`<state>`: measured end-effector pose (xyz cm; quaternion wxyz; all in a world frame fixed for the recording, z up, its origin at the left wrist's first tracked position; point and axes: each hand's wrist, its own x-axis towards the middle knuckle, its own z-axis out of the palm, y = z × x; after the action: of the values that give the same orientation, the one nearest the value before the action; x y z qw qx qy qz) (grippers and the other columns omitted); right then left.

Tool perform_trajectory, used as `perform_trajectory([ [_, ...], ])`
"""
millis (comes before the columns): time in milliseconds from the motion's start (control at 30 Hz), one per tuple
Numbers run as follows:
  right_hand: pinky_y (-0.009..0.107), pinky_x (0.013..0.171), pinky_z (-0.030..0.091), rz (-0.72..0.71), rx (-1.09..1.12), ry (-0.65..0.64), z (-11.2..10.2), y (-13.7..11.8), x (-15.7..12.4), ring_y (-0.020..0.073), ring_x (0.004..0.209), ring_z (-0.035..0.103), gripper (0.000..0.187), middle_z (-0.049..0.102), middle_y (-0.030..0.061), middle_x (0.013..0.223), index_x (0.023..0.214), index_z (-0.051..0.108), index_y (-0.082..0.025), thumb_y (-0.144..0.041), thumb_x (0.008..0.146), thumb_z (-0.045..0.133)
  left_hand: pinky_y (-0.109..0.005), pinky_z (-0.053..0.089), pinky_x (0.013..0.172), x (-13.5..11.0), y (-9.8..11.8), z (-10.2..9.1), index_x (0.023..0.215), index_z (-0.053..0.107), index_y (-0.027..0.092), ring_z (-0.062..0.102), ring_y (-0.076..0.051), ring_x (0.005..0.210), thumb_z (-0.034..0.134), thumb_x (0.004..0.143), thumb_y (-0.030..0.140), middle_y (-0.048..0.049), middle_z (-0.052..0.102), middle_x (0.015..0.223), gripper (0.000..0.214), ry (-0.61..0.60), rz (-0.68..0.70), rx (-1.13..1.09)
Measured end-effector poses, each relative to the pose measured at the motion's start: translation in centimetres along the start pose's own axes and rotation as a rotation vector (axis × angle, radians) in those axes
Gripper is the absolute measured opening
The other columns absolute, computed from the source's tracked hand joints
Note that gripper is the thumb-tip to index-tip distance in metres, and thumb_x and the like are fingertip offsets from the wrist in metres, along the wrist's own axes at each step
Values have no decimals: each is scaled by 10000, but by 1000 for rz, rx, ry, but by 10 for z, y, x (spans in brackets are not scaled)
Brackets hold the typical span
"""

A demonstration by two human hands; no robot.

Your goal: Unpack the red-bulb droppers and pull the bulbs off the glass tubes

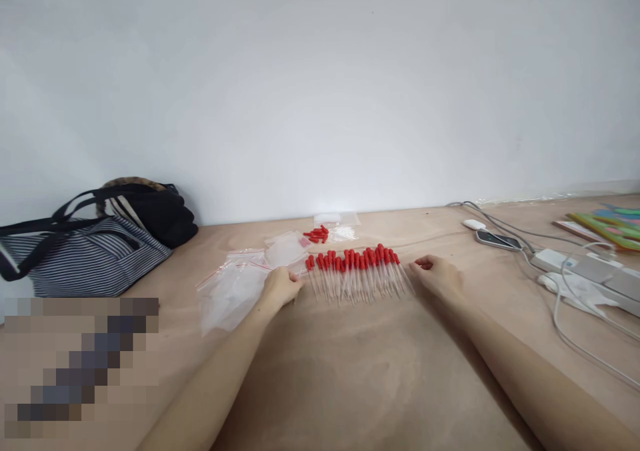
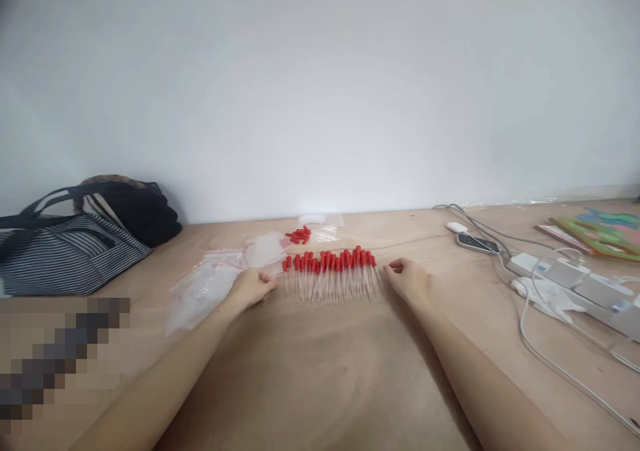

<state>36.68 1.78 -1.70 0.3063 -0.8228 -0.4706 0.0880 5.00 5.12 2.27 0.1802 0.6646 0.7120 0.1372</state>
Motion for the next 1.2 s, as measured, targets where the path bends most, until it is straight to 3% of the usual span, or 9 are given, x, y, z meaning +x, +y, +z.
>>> perform_trajectory([
  [367, 264, 560, 365, -101, -39, -51, 14, 7, 4, 199, 692, 603, 291, 672, 53, 738, 753, 670, -199, -438, 705, 510, -246, 423, 591, 8, -5, 10, 636, 643, 171, 619, -198, 651, 499, 755, 327, -54, 658, 606, 243, 133, 106, 138],
  [467, 283, 564, 356, -113, -53, -34, 12, 7, 4, 214, 681, 595, 340, 666, 64, 715, 723, 670, -194, -469, 728, 470, -301, 421, 754, 8, -10, 8, 809, 657, 169, 591, -232, 862, 467, 788, 265, -91, 663, 843, 214, 224, 190, 190],
  [567, 324, 649, 354, -147, -65, 30, 9, 1, -1, 234, 765, 579, 343, 661, 73, 758, 734, 663, -189, -454, 756, 446, -362, 286, 961, 8, -16, 7, 1033, 609, 233, 430, -242, 1135, 471, 796, 218, -78, 540, 1170, 274, 292, 318, 235],
  [633, 360, 729, 331, -287, -64, 128, 9, -9, -11, 233, 828, 556, 308, 655, 70, 801, 755, 658, -192, -411, 778, 443, -430, 174, 1021, 9, -20, 9, 1112, 567, 285, 301, -261, 1237, 459, 810, 221, -53, 422, 1308, 327, 311, 372, 291],
  [700, 368, 766, 317, -553, -40, 179, 11, -24, -27, 206, 827, 543, 272, 649, 60, 819, 766, 653, -197, -364, 801, 441, -495, 117, 1024, 13, -26, 11, 1132, 552, 314, 226, -281, 1275, 434, 830, 253, -37, 353, 1363, 330, 291, 373, 367],
  [833, 377, 837, 307, -1061, -4, -8, 21, -63, -70, 184, 906, 513, 234, 625, 50, 964, 932, 628, -229, -356, 808, 475, -564, 121, 996, 23, -37, 12, 1135, 546, 336, 209, -298, 1282, 379, 854, 306, -24, 337, 1374, 329, 226, 297, 423],
  [933, 458, 973, 187, -1270, -48, -170, 35, -96, -95, 216, 1110, 413, 375, 499, 53, 1223, 1146, 515, -258, -437, 835, 405, -588, 134, 979, 28, -42, 10, 1152, 529, 341, 238, -299, 1272, 354, 861, 311, -29, 355, 1363, 340, 207, 280, 412],
  [1033, 537, 1006, 58, -1285, -102, -289, 53, -128, -107, 248, 1233, 281, 473, 372, 61, 1339, 1253, 403, -253, -489, 864, 271, -583, 147, 979, 29, -43, 8, 1167, 510, 345, 276, -284, 1258, 344, 863, 308, -25, 358, 1360, 349, 188, 279, 406],
  [1200, 560, 1011, -4, -1120, -150, -392, 80, -156, -106, 274, 1249, 264, 607, 383, 129, 1325, 1272, 378, -116, -516, 867, 167, -601, 142, 971, 29, -45, 8, 1157, 518, 352, 290, -288, 1251, 343, 860, 305, -13, 382, 1345, 347, 185, 269, 405],
])
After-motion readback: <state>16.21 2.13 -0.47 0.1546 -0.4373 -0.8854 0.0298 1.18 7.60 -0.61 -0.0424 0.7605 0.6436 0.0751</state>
